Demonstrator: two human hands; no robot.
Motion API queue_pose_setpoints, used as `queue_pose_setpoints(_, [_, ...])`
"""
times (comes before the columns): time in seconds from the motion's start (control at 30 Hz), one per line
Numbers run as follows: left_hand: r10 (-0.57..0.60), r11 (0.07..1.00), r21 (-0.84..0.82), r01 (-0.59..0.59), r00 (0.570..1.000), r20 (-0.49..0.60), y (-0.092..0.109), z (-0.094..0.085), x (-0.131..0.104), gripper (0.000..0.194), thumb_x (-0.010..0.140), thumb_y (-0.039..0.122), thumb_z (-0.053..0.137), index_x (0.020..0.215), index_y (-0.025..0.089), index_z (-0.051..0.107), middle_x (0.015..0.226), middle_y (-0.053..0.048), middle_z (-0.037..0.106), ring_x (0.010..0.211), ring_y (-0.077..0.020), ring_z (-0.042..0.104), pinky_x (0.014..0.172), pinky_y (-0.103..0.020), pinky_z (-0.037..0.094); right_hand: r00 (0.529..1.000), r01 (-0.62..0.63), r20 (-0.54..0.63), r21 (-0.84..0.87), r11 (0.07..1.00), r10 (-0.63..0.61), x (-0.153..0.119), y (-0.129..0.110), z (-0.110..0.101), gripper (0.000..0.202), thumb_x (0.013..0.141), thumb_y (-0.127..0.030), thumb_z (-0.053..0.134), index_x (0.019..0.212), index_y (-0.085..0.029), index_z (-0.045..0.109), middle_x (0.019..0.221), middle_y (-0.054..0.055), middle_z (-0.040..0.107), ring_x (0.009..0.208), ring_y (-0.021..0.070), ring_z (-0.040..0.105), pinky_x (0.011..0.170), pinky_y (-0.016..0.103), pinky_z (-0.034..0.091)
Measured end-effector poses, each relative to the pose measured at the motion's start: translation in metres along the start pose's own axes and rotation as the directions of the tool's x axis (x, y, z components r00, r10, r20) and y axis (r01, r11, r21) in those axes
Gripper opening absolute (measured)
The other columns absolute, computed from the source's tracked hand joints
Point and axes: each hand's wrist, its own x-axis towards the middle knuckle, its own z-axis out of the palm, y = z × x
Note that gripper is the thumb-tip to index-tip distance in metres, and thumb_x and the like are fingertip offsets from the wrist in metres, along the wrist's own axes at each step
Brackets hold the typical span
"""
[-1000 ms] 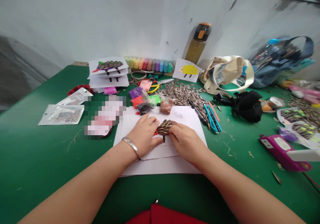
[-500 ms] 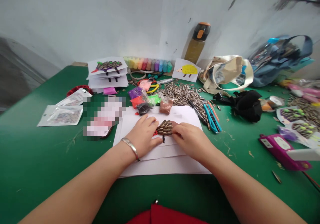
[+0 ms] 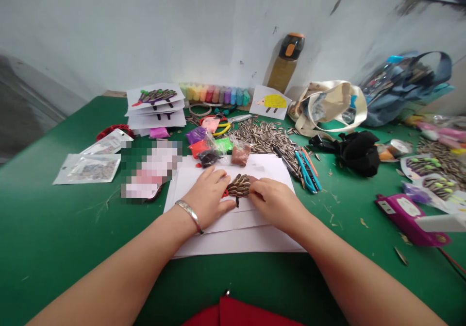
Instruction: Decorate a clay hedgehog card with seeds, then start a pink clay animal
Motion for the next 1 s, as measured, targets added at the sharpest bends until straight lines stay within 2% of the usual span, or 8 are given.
queue_pose_setpoints(0.1, [-0.006, 1.000, 0.013, 0.006, 1.000, 0.016, 0.000, -0.001, 0.000, 0.034, 0.079, 0.036, 0.062, 0.104, 0.014, 0.055, 0.109, -0.012, 0.054, 0.105, -0.0292, 0.044, 0.097, -0.046, 0.036, 1.000, -0.021, 0.016, 0.047, 0.999, 0.020, 0.001, 0.006, -0.005, 0.018, 0.086, -0.018, 0.048, 0.076, -0.019, 0.063, 0.073, 0.002, 0.060, 0.070, 0.0138, 0.054, 0.063, 0.024, 0.033])
queue_pose_setpoints(0.3, [-0.025, 1.000, 0.012, 0.024, 0.999, 0.035, 0.001, -0.001, 0.001, 0.037, 0.078, 0.036, 0.063, 0.105, 0.013, 0.055, 0.112, -0.012, 0.053, 0.108, -0.0297, 0.044, 0.097, -0.045, 0.036, 0.996, -0.041, -0.072, 0.118, 0.992, 0.050, 0.001, 0.016, -0.011, 0.018, 0.088, -0.020, 0.050, 0.083, -0.021, 0.068, 0.079, 0.002, 0.063, 0.076, 0.0147, 0.056, 0.067, 0.025, 0.037])
queue_pose_setpoints(0.53, [-0.017, 1.000, 0.007, 0.017, 1.000, 0.016, 0.000, 0.000, 0.001, 0.033, 0.078, 0.036, 0.064, 0.102, 0.014, 0.056, 0.110, -0.011, 0.054, 0.106, -0.0285, 0.045, 0.097, -0.043, 0.036, 0.992, -0.026, -0.122, 0.103, 0.994, 0.039, 0.004, 0.010, -0.001, 0.027, 0.091, -0.016, 0.042, 0.100, -0.017, 0.067, 0.093, 0.008, 0.061, 0.086, 0.0176, 0.057, 0.076, 0.028, 0.042])
queue_pose_setpoints(0.8, [-0.010, 1.000, 0.004, 0.010, 1.000, 0.002, -0.001, 0.001, 0.000, 0.033, 0.077, 0.036, 0.063, 0.102, 0.015, 0.056, 0.109, -0.011, 0.054, 0.106, -0.0287, 0.046, 0.097, -0.046, 0.035, 0.991, -0.003, -0.131, 0.081, 0.997, 0.013, 0.006, 0.012, 0.006, 0.029, 0.090, -0.015, 0.041, 0.102, -0.018, 0.068, 0.094, 0.008, 0.060, 0.088, 0.0184, 0.057, 0.079, 0.029, 0.043])
queue_pose_setpoints(1.0, [-0.010, 1.000, 0.021, 0.010, 1.000, 0.007, -0.001, 0.002, 0.000, 0.037, 0.078, 0.037, 0.063, 0.106, 0.013, 0.056, 0.112, -0.012, 0.054, 0.109, -0.0294, 0.044, 0.099, -0.045, 0.035, 0.989, -0.053, -0.136, 0.091, 0.994, 0.065, 0.007, 0.013, 0.006, 0.032, 0.088, -0.013, 0.041, 0.109, -0.018, 0.064, 0.094, 0.008, 0.059, 0.086, 0.0179, 0.057, 0.077, 0.028, 0.043])
